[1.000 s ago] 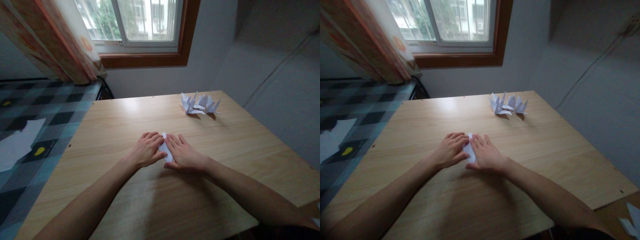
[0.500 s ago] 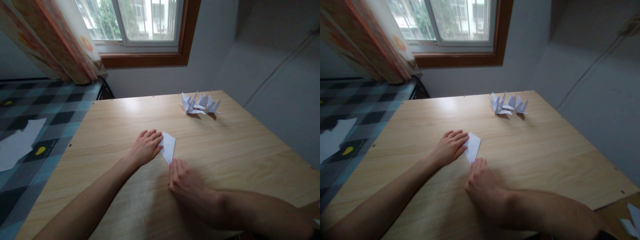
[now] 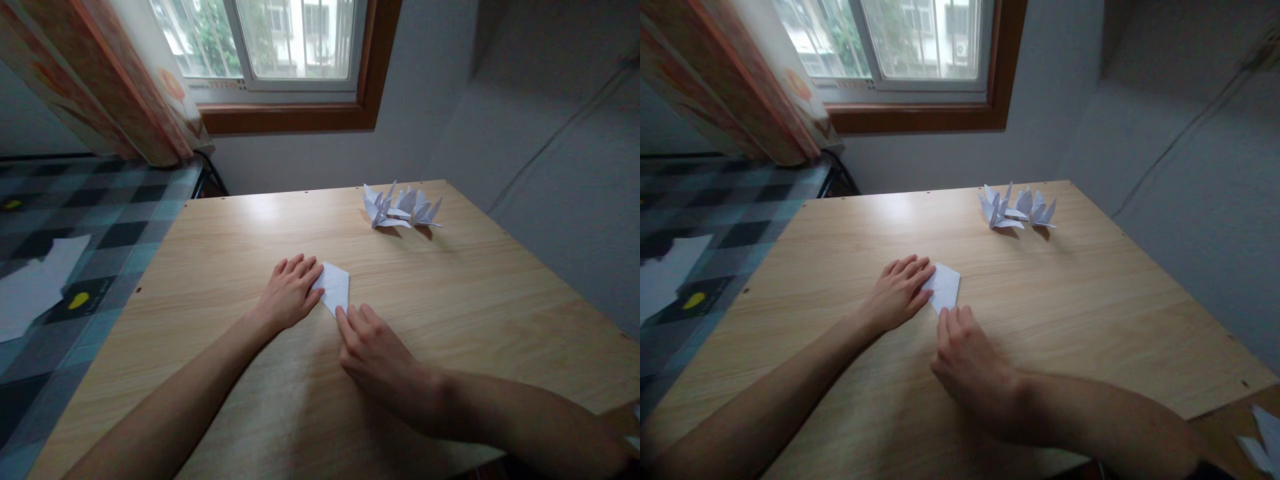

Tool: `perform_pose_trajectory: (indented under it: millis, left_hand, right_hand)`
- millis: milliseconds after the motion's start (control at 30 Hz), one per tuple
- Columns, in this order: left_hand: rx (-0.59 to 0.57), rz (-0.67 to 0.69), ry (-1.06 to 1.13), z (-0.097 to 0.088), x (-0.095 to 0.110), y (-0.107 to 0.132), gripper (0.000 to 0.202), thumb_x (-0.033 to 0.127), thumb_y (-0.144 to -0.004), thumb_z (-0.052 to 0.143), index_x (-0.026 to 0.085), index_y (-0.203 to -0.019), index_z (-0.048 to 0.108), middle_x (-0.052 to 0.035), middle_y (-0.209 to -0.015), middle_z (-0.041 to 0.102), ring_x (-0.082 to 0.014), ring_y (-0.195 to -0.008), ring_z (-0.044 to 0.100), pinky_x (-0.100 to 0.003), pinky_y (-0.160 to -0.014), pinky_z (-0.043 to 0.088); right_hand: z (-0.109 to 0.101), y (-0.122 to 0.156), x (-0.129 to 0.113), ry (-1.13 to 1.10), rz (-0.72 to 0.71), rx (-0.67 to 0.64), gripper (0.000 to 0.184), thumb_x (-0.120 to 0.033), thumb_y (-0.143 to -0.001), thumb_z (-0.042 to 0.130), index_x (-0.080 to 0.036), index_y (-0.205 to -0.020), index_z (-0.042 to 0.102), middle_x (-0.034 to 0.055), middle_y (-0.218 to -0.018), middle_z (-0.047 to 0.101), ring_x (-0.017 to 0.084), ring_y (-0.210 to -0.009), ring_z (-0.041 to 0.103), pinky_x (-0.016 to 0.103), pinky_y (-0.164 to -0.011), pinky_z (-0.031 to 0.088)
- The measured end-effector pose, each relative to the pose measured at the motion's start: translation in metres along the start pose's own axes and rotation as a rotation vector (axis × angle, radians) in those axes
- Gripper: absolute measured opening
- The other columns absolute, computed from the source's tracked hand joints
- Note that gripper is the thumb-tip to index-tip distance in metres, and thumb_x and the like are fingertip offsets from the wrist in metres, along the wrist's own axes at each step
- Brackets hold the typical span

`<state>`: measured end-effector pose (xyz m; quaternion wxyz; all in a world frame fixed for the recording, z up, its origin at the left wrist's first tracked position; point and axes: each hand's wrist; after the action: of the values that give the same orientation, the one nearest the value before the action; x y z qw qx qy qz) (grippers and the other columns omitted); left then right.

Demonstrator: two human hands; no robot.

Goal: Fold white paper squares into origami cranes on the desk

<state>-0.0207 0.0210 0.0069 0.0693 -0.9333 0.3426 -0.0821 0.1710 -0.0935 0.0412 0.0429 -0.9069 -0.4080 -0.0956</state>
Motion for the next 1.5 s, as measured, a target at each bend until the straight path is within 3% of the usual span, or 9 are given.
perform_pose_trajectory:
  millis: [133,267,467,667,933,1167,1267,1367,1500]
  left_hand:
    - [0.015,-0.049,-0.020,0.001,0.002,0.000,0.046,0.043,-0.097,0.046,0.023,-0.137,0.056,-0.0140,-0.148,0.052,-0.0374,-0.139,0.042,-0.056,-0.110,0.034]
    - [0.041,-0.070,-0.007,0.001,0.001,0.001,0.049,0.040,-0.095,0.050,0.019,-0.139,0.053,-0.0159,-0.151,0.049,-0.0373,-0.140,0.041,-0.055,-0.111,0.034]
    - [0.026,0.120,0.115,0.002,-0.005,-0.001,0.037,0.028,-0.099,0.040,0.023,-0.130,0.061,-0.0076,-0.143,0.059,-0.0263,-0.135,0.050,-0.047,-0.109,0.039]
    - [-0.020,0.125,0.195,-0.003,-0.006,-0.001,0.046,0.018,-0.086,0.046,0.023,-0.128,0.064,-0.0074,-0.140,0.062,-0.0271,-0.133,0.053,-0.052,-0.111,0.037]
    - [-0.046,0.087,0.256,-0.009,-0.004,-0.002,0.044,0.021,-0.084,0.050,0.023,-0.125,0.064,-0.0066,-0.139,0.063,-0.0276,-0.133,0.054,-0.055,-0.112,0.037]
    - [0.155,-0.087,0.274,-0.001,-0.010,-0.007,0.021,0.030,-0.093,0.053,0.020,-0.080,0.066,-0.0077,-0.110,0.073,-0.0249,-0.108,0.063,-0.047,-0.098,0.049]
    - [0.195,-0.164,0.201,0.002,-0.011,-0.006,0.015,0.032,-0.089,0.061,0.019,-0.094,0.067,-0.0111,-0.118,0.067,-0.0283,-0.110,0.059,-0.050,-0.097,0.049]
    - [0.178,-0.089,0.159,0.004,-0.009,-0.005,0.023,0.030,-0.094,0.055,0.023,-0.110,0.070,-0.0114,-0.129,0.062,-0.0298,-0.121,0.053,-0.051,-0.101,0.046]
    - [0.135,-0.021,0.117,0.004,-0.007,-0.004,0.029,0.030,-0.097,0.048,0.028,-0.110,0.074,-0.0088,-0.126,0.065,-0.0299,-0.125,0.051,-0.052,-0.102,0.045]
  right_hand:
    - [-0.013,-0.008,0.014,-0.040,-0.056,-0.121,0.018,-0.017,-0.088,0.061,-0.014,-0.079,0.075,0.0165,-0.088,0.072,0.026,-0.079,0.063,0.040,-0.067,0.047]
    - [-0.011,-0.012,0.031,-0.124,-0.109,-0.106,0.015,-0.010,-0.088,0.060,-0.014,-0.080,0.071,0.0111,-0.081,0.070,0.022,-0.075,0.063,0.035,-0.065,0.044]
    - [0.013,-0.026,0.068,-0.182,-0.034,0.070,0.013,-0.011,-0.094,0.053,-0.014,-0.099,0.065,0.0107,-0.097,0.069,0.023,-0.089,0.064,0.036,-0.077,0.047]
    - [0.044,-0.034,0.090,-0.283,0.076,0.185,0.019,-0.013,-0.096,0.052,-0.014,-0.110,0.065,0.0131,-0.114,0.069,0.024,-0.110,0.060,0.038,-0.096,0.044]
    - [0.060,-0.036,0.101,-0.593,0.209,0.334,0.021,-0.016,-0.098,0.049,-0.016,-0.103,0.069,0.0092,-0.107,0.072,0.020,-0.104,0.062,0.035,-0.096,0.044]
    - [0.059,-0.048,0.095,-0.573,0.549,0.315,0.022,-0.029,-0.096,0.057,-0.017,-0.080,0.066,0.0092,-0.097,0.066,0.023,-0.097,0.057,0.037,-0.087,0.042]
    - [0.061,-0.051,0.093,-0.512,0.648,0.343,0.017,-0.035,-0.092,0.062,-0.018,-0.092,0.066,0.0106,-0.102,0.066,0.028,-0.101,0.055,0.039,-0.086,0.041]
    - [0.062,-0.051,0.091,-0.489,0.676,0.347,0.020,-0.036,-0.092,0.062,-0.019,-0.101,0.066,0.0117,-0.105,0.066,0.029,-0.103,0.055,0.041,-0.087,0.041]
    - [0.059,-0.048,0.087,-0.513,0.684,0.294,0.021,-0.037,-0.091,0.064,-0.019,-0.102,0.067,0.0108,-0.106,0.065,0.028,-0.103,0.055,0.040,-0.088,0.040]
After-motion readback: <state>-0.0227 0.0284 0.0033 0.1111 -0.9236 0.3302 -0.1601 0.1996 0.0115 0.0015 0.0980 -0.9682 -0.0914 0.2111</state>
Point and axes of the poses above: each hand's wrist, its own y-axis away from the middle knuckle, its own z-axis out of the palm, x = y × z
